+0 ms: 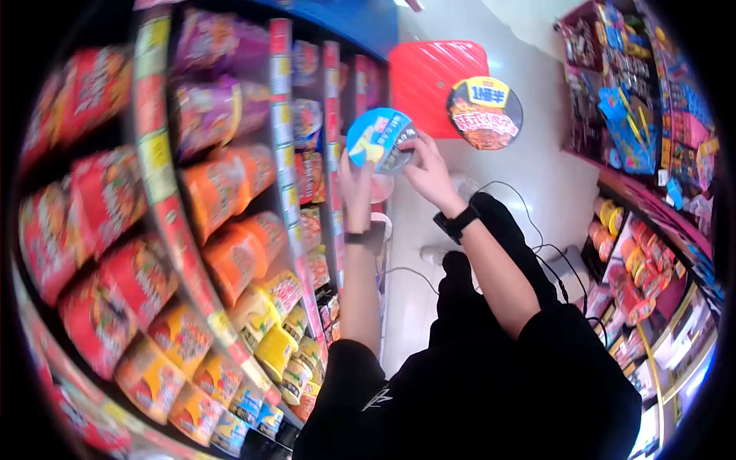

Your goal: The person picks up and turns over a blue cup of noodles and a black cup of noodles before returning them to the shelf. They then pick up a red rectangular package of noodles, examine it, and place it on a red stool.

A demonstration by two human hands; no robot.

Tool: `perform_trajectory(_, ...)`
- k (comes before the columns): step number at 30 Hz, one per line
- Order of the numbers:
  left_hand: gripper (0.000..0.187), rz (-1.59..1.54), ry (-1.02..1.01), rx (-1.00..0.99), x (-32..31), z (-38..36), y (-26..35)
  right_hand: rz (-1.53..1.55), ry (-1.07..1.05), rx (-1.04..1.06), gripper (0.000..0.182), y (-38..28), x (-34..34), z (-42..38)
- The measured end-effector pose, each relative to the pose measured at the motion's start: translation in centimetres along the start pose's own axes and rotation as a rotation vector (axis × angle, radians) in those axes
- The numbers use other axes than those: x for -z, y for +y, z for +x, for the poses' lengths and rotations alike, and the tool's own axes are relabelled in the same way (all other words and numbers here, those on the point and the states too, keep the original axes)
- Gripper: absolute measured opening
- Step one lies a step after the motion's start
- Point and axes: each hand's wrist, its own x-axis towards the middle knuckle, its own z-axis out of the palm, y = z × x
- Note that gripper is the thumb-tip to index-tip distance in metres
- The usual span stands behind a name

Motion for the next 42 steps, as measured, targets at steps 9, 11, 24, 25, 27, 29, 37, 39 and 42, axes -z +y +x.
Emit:
perform_trajectory(9,0.064,-0.208,0.494,-0.538,7.9,-22.2,21.5,0.119,-0.589,0.423,0.061,-26.3,3.0,-8.6)
perform_trajectory(11,0.066,-0.055,0.628,-0.703,9.8,-25.7,22.1,0.027,-0.528,0.765,0.075,-28.5,2.7,-10.2)
perform_trajectory(24,0.086,0.094,1.089,-0.675,23.3,-50.0,18.8,0.367,-0.909,1.116,0.087,-36.9,-9.7,-29.1)
perform_trajectory(25,0.087,0.019,1.096,-0.651,24.2,-51.3,18.4,0.364,-0.902,1.136,0.084,-37.4,-10.9,-30.9)
perform_trajectory(27,0.083,0.055,1.201,-0.644,25.6,-54.3,18.1,0.407,-0.984,1.108,0.076,-38.0,-12.5,-34.1)
perform_trajectory(29,0.081,0.106,1.243,-0.638,28.3,-57.1,16.3,0.399,-1.053,1.139,0.073,-38.3,-14.7,-37.3)
perform_trajectory(37,0.068,-0.175,1.217,-0.727,36.5,-63.7,12.1,0.334,-1.426,1.025,0.069,-39.1,-21.5,-45.4)
perform_trajectory(39,0.067,-0.228,1.219,-0.696,38.3,-64.5,11.1,0.327,-1.486,0.977,0.068,-38.8,-22.9,-46.6)
perform_trajectory(42,0.065,-0.189,1.171,-0.718,41.0,-64.5,8.9,0.387,-1.547,0.912,0.068,-38.0,-25.2,-47.7)
